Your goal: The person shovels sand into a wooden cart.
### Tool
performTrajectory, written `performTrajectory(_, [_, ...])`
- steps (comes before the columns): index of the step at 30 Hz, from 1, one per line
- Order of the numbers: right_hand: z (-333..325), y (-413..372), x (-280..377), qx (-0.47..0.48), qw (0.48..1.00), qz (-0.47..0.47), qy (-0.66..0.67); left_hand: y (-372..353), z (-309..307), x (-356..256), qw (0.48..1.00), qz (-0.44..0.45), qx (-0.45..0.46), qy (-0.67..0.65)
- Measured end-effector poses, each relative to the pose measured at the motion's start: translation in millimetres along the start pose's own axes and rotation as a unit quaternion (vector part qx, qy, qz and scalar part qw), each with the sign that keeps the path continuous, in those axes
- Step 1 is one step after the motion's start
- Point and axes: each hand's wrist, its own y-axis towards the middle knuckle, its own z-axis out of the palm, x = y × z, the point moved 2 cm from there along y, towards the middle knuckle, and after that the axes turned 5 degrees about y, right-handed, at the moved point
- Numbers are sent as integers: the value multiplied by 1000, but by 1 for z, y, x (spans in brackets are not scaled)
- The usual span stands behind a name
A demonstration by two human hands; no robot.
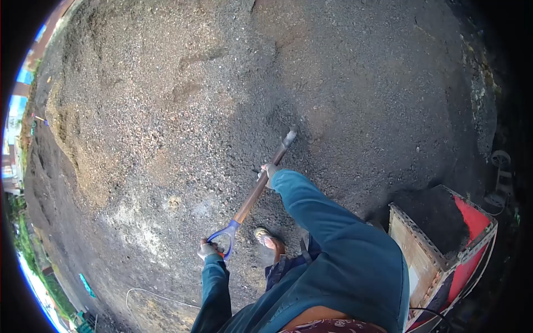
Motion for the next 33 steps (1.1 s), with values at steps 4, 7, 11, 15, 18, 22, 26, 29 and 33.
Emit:
performTrajectory(4, [-30, -29, -4, 25, 995, -6, 98, 3, -14, 15, 997, 72, 8, 20])
performTrajectory(7, [-69, -85, 14, 18, 979, -52, 194, 0, -7, 8, 992, 74, 97, 29])
performTrajectory(11, [-149, -180, 60, -8, 922, -134, 362, -12, 65, -7, 926, 212, 303, 69])
performTrajectory(15, [-271, -280, 114, 83, 821, -369, 427, -138, 175, -46, 758, 451, 441, 164])
performTrajectory(18, [-322, -378, 133, 105, 760, -486, 420, -306, 156, -118, 577, 620, 519, 117])
performTrajectory(22, [-309, -401, 132, 152, 764, -499, 380, -317, 89, -123, 577, 642, 498, 86])
performTrajectory(26, [-185, -316, 81, 142, 891, -298, 312, -148, 16, -43, 874, 281, 393, 52])
performTrajectory(29, [-113, -200, -24, 112, 978, -150, 93, -35, -109, 76, 985, 19, 141, -94])
performTrajectory(33, [-18, -190, -168, 89, 983, 139, -82, -18, -239, 167, 988, -125, -53, -72])
